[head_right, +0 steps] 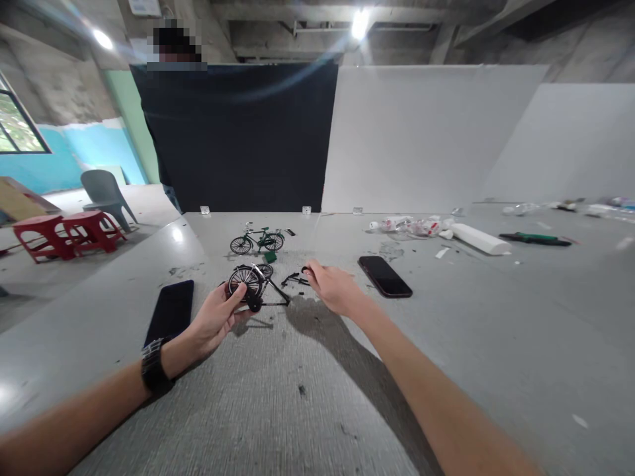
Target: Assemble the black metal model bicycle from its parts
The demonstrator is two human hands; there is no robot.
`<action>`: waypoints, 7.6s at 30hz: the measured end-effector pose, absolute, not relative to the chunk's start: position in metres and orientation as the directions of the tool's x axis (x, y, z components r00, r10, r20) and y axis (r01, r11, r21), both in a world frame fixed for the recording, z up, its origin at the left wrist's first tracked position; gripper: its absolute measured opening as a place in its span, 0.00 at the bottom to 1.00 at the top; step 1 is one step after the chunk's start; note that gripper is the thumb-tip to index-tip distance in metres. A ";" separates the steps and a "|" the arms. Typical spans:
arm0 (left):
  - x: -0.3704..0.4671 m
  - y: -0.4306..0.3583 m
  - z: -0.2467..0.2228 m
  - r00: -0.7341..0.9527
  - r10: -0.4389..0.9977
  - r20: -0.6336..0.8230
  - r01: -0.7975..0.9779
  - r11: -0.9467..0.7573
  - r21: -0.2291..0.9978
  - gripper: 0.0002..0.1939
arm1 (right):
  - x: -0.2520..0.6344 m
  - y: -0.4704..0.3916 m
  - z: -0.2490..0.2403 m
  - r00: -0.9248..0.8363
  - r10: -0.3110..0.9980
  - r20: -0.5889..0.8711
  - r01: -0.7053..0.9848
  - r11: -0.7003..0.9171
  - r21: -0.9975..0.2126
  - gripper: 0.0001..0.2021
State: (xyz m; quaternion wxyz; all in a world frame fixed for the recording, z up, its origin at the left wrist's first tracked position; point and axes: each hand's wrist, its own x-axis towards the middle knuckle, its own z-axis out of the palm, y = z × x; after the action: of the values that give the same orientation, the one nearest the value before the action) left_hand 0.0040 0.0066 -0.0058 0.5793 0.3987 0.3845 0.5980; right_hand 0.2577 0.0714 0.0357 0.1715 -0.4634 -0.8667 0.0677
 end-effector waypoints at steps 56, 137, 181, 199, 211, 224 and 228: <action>0.010 0.005 -0.009 0.035 0.998 0.060 -0.299 -0.047 0.953 0.22 | 0.206 0.040 0.007 -0.518 0.740 0.429 0.763 0.626 -0.160 0.20; -0.009 0.012 0.002 -0.073 0.997 0.000 -0.271 -0.019 0.962 0.18 | 0.252 0.091 0.007 -0.507 0.796 0.330 0.801 0.577 -0.158 0.16; -0.004 0.016 -0.015 -0.233 0.941 0.244 0.042 -0.241 0.970 0.20 | 0.196 0.035 0.013 -0.450 0.845 0.289 0.715 0.535 -0.450 0.08; 0.001 0.011 -0.006 -0.226 0.949 0.220 0.051 -0.214 0.975 0.19 | 0.183 0.025 0.005 -0.492 0.774 0.399 0.680 0.628 -0.378 0.13; 0.001 0.014 -0.007 -0.199 0.950 0.241 0.079 -0.229 0.970 0.19 | 0.185 0.029 0.002 -0.477 0.732 0.486 0.609 0.674 -0.418 0.12; -0.017 0.027 0.008 -0.211 0.947 0.240 0.130 -0.216 0.968 0.21 | 0.201 0.034 0.018 -0.449 0.728 0.518 0.523 0.684 -0.509 0.14; -0.053 0.050 0.019 -0.156 0.923 0.352 0.403 -0.266 0.876 0.21 | 0.215 0.043 0.021 -0.408 0.749 0.522 0.519 0.660 -0.543 0.15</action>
State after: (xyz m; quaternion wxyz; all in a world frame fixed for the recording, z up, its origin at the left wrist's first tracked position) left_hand -0.0531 0.0497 0.0189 0.2488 0.6002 0.5525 0.5221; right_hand 0.2152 0.0428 0.0205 0.3855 -0.3842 -0.8255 0.1492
